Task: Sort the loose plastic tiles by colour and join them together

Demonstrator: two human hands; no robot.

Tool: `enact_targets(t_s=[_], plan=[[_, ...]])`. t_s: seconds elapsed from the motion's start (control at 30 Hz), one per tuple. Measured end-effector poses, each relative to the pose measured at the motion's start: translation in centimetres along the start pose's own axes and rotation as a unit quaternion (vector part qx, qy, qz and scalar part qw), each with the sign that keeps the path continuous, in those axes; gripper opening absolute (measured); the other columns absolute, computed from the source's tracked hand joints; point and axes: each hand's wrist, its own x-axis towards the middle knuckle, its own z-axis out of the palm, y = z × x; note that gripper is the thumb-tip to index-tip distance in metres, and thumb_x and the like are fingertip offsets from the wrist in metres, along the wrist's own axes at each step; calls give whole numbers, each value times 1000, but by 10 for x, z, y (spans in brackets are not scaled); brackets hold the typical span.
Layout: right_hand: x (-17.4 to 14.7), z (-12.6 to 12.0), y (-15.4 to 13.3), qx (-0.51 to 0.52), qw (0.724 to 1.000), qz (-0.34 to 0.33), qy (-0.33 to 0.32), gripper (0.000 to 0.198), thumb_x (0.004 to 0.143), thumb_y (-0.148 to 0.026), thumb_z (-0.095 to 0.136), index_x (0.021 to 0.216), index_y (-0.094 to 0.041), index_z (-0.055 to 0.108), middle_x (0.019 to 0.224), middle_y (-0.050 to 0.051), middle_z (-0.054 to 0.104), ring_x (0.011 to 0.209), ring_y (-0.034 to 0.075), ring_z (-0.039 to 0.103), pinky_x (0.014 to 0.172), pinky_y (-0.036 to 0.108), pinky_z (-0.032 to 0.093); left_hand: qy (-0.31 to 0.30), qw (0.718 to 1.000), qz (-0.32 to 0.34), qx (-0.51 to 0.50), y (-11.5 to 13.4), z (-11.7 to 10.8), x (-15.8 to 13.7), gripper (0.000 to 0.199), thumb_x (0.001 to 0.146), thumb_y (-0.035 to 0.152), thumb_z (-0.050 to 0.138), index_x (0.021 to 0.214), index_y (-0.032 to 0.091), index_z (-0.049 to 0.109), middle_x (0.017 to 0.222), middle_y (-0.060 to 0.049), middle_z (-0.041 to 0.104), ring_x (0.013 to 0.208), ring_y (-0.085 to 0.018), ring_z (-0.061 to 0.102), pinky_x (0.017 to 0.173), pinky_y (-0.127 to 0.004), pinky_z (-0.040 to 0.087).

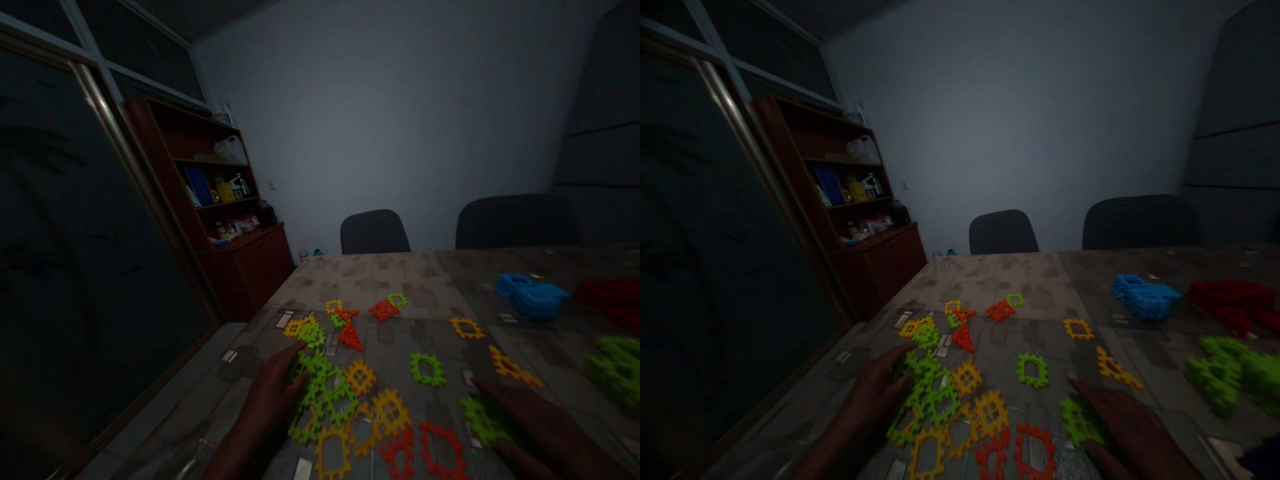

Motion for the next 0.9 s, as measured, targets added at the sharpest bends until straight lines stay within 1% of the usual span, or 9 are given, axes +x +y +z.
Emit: enact_targets(t_s=[0.1, 0.17, 0.27, 0.33, 0.47, 0.53, 0.7, 0.8, 0.9], plan=[[1, -3, -6, 4, 1000, 0, -2, 60, 96, -56, 57, 152, -38, 48, 156, 4, 51, 139, 36, 51, 109, 59, 49, 19, 999, -10, -29, 5, -3, 3, 40, 87, 38, 56, 114, 17, 76, 122, -13, 76, 115, -33, 69, 103, -46, 50], [3, -7, -13, 6, 1000, 5, -2, 60, 94, -58, 57, 150, -38, 51, 154, 5, 53, 137, 37, 53, 109, 59, 49, 23, 998, -31, -57, 13, -6, 6, 37, 85, 41, 58, 106, 19, 78, 114, -11, 79, 105, -32, 72, 93, -42, 54], [7, -17, -31, 9, 1000, 11, 7, 59, 93, -59, 57, 147, -37, 56, 149, 6, 58, 133, 37, 57, 106, 59, 51, 11, 990, -37, -133, 33, -3, 8, 35, 80, 45, 66, 102, 21, 78, 101, -8, 79, 91, -27, 71, 81, -35, 53], [8, -28, -48, 13, 1000, 7, 16, 58, 93, -57, 57, 148, -36, 56, 148, 6, 59, 132, 36, 58, 106, 56, 53, -30, 977, -37, -210, 50, 6, 9, 40, 79, 49, 71, 104, 19, 77, 88, -5, 75, 80, -22, 66, 71, -31, 49], [9, -47, -80, 18, 1000, -7, 4, 64, 91, -45, 63, 152, -36, 49, 150, 5, 58, 134, 34, 57, 107, 48, 52, -150, 928, -44, -338, 92, 43, 10, 54, 74, 52, 76, 112, 14, 73, 63, 5, 52, 59, -13, 48, 57, -25, 36], [9, -52, -91, 14, 999, -27, 10, 69, 89, -43, 65, 155, -36, 46, 149, 5, 59, 134, 34, 57, 108, 46, 52, -196, 904, -47, -377, 113, 65, 9, 63, 71, 50, 78, 120, 11, 68, 62, 8, 47, 55, -11, 44, 55, -24, 33], [12, -52, -102, 23, 996, -91, -4, 84, 85, -45, 69, 160, -34, 34, 148, 6, 60, 133, 38, 57, 108, 50, 49, -254, 855, -74, -446, 145, 111, 0, 66, 71, 42, 79, 128, 14, 62, 67, 6, 54, 59, -12, 53, 59, -25, 41], [13, -49, -103, 35, 994, -98, -28, 84, 86, -39, 66, 162, -31, 32, 150, 8, 58, 135, 39, 53, 112, 56, 42, -258, 836, -82, -478, 148, 123, -9, 61, 72, 38, 80, 127, 16, 65, 69, 4, 58, 60, -13, 56, 59, -24, 41], [14, -46, -104, 39, 993, -101, -54, 92, 82, -34, 70, 163, -31, 26, 153, 9, 54, 138, 38, 50, 116, 57, 37, -289, 814, -100, -493, 151, 123, -16, 67, 67, 38, 85, 126, 15, 65, 70, 2, 62, 60, -14, 59, 58, -24, 42]])
